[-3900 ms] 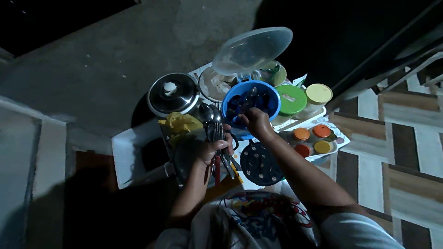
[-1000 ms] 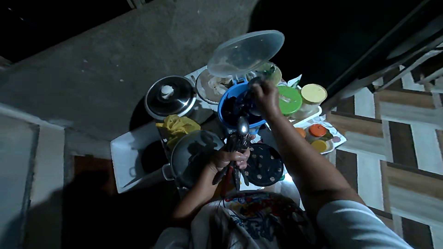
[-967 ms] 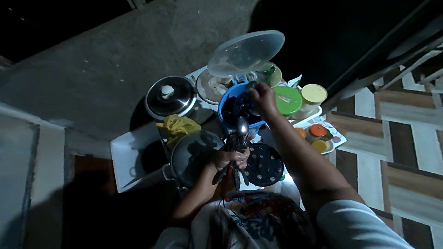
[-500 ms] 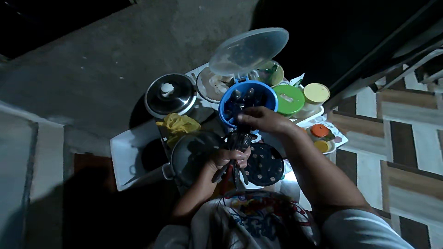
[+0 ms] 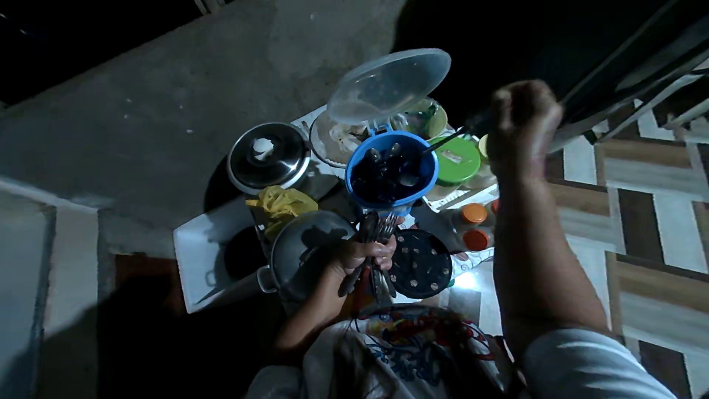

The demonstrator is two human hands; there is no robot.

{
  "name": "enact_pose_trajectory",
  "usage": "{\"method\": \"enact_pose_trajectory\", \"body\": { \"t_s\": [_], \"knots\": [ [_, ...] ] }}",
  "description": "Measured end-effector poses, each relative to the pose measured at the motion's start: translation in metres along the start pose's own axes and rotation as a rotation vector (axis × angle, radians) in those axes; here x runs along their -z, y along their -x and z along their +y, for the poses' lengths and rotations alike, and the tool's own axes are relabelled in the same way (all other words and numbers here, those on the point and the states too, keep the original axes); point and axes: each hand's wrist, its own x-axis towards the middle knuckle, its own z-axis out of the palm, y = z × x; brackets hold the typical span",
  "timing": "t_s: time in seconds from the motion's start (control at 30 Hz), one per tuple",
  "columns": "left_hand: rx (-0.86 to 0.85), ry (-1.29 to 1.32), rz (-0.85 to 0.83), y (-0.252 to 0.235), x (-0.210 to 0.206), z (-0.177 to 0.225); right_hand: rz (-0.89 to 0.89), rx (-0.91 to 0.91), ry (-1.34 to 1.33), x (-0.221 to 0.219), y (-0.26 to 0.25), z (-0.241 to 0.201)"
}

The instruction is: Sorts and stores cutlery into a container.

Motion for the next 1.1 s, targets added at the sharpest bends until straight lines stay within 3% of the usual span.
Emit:
{"method": "enact_pose_trajectory", "body": {
  "t_s": [0.27, 0.43, 0.6, 0.73, 0.8, 0.9, 1.0, 1.1],
  "knots": [
    [-0.008, -0.014, 0.013, -0.001, -0.003, -0.001, -0.191, -0.009, 0.176, -0.066, 0.027, 0.035],
    [-0.007, -0.004, 0.025, 0.002, -0.005, 0.001, -0.335, -0.056, 0.273, -0.074, 0.039, 0.044],
    [-0.051, -0.003, 0.017, -0.001, -0.001, 0.003, -0.312, 0.137, 0.027, -0.065, 0.068, 0.013],
    [-0.054, -0.041, 0.050, 0.000, -0.006, 0.006, -0.832, 0.068, -0.423, -0.054, 0.086, -0.004],
    [-0.029, -0.061, 0.092, 0.000, -0.009, 0.005, -0.942, 0.047, -0.528, -0.055, 0.089, 0.000],
    [0.018, -0.073, 0.152, 0.002, -0.014, -0.003, -0.952, -0.007, -0.512, -0.053, 0.089, 0.004],
    [0.018, 0.024, 0.103, 0.003, -0.014, -0.011, -0.936, -0.202, -0.567, -0.043, 0.083, 0.004],
    [0.011, 0.052, 0.032, 0.004, -0.010, -0.015, -0.754, -0.366, -0.694, -0.028, 0.067, 0.010]
  ]
}}
